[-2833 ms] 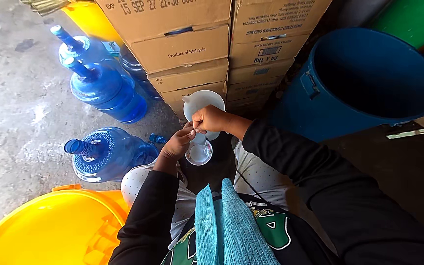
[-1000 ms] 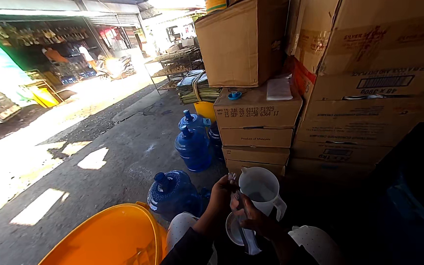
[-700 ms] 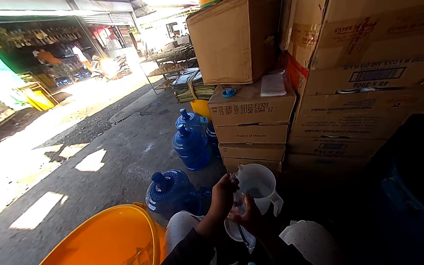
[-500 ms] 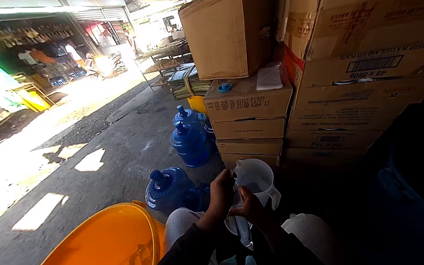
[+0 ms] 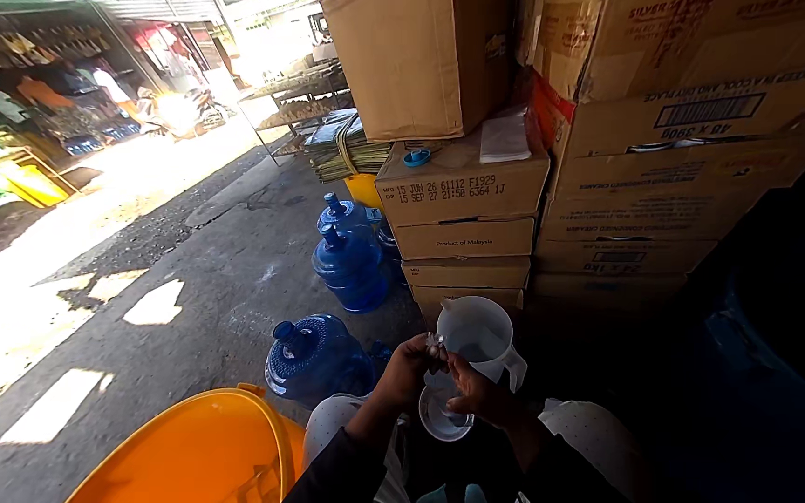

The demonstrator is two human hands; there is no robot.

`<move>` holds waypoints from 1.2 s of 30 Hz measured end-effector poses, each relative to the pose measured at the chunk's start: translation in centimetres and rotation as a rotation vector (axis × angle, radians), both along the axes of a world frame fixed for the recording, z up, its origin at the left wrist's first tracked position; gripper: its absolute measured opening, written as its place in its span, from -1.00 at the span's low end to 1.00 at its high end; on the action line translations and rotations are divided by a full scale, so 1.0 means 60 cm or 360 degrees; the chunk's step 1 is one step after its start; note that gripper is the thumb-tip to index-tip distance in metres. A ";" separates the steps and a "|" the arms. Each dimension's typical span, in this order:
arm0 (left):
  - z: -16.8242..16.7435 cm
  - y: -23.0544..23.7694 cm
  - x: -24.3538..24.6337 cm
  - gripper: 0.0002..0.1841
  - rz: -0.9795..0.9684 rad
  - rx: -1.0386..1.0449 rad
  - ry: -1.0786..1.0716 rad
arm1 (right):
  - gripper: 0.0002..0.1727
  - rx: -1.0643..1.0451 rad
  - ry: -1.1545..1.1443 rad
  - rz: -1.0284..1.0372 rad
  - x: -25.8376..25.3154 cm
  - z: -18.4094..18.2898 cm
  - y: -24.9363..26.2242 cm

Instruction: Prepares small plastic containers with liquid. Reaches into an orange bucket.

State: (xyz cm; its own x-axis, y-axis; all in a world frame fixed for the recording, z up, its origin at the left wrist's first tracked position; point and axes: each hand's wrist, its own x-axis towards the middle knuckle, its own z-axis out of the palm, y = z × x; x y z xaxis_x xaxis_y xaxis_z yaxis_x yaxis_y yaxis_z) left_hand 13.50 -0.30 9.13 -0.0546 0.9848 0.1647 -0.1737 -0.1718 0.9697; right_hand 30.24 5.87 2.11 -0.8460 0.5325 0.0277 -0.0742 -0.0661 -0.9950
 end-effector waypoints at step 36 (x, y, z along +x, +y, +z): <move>-0.158 0.006 -0.002 -0.45 0.0048 0.0024 0.0057 | -0.63 0.0396 -0.0274 -0.0496 -0.013 -0.022 -0.006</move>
